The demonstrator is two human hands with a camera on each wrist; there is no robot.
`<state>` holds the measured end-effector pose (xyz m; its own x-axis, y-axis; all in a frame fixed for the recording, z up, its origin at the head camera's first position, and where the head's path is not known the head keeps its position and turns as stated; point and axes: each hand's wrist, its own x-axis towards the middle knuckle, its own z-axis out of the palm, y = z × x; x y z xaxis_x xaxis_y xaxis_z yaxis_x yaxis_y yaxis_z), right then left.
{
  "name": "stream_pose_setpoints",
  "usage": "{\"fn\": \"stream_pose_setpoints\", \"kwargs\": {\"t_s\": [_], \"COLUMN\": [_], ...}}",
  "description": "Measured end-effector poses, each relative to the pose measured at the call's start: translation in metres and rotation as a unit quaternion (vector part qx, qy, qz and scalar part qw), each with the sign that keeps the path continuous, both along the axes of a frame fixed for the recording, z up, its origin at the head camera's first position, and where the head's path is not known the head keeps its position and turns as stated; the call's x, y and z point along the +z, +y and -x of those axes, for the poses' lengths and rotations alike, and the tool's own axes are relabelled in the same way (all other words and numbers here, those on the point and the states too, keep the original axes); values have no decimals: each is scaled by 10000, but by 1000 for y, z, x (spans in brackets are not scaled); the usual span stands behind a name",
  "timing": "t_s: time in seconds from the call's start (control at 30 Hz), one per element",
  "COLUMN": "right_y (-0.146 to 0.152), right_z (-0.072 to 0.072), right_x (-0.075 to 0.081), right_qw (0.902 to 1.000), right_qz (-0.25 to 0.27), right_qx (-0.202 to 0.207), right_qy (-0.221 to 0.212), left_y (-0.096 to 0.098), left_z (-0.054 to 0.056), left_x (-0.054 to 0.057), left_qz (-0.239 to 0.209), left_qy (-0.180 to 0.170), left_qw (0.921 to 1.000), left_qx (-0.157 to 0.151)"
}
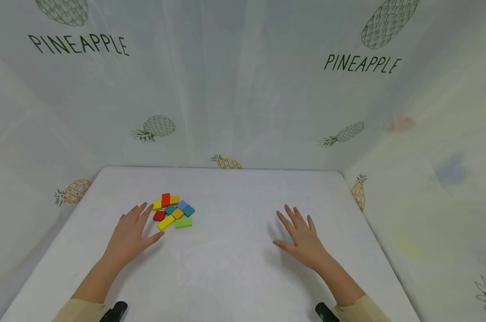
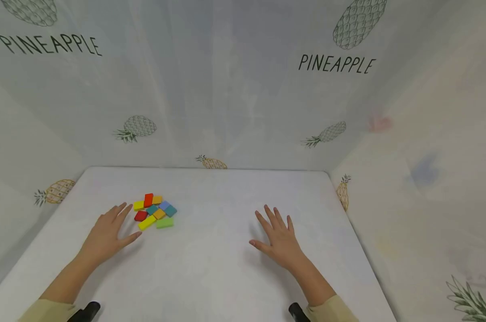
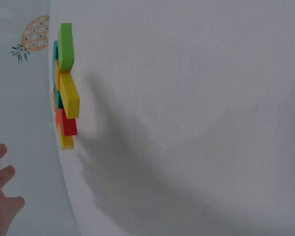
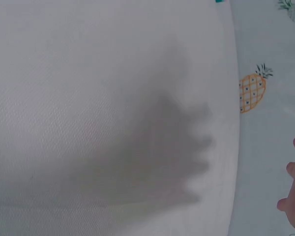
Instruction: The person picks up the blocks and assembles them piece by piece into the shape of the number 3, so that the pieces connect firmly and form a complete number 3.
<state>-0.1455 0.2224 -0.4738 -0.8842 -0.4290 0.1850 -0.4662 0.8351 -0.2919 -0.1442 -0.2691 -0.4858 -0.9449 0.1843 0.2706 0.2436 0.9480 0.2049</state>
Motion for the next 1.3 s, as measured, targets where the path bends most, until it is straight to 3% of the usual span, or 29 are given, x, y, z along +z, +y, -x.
{"fn": "stream_pose_setpoints", "kwargs": {"t_s": [0.13,0.33,0.47,0.63,0.8,0.9,1.03,1.3], "right_y": [-4,-14,-23,-33,-44,-51,-60,-76], "right_z": [-1,4,4,5,9,12,13,17], "right_x": [0,2,3,-1,-6,-8,-9,-15], "right_qw": [9979,9863,9672,9455,9277,9167,9104,8987], "right_qz": [535,1427,2177,2769,3242,3480,3587,3739], "right_qx": [61,396,618,667,661,728,625,849], "right_qy": [-367,-722,-1152,-1579,-1728,-1824,-1966,-2128], "left_y": [7,13,15,19,21,20,20,17], "left_z": [-1,-1,0,1,6,8,8,6], "left_x": [2,5,2,-4,-11,-16,-21,-25], "left_qz": [-713,-1613,-2136,-2754,-3041,-3287,-3506,-3534], "left_qy": [-270,-751,-919,-1213,-1352,-1480,-1667,-1793], "left_qw": [9971,9835,9709,9487,9360,9243,9106,9023], "left_qx": [81,339,573,971,1150,1255,1421,1697]}}
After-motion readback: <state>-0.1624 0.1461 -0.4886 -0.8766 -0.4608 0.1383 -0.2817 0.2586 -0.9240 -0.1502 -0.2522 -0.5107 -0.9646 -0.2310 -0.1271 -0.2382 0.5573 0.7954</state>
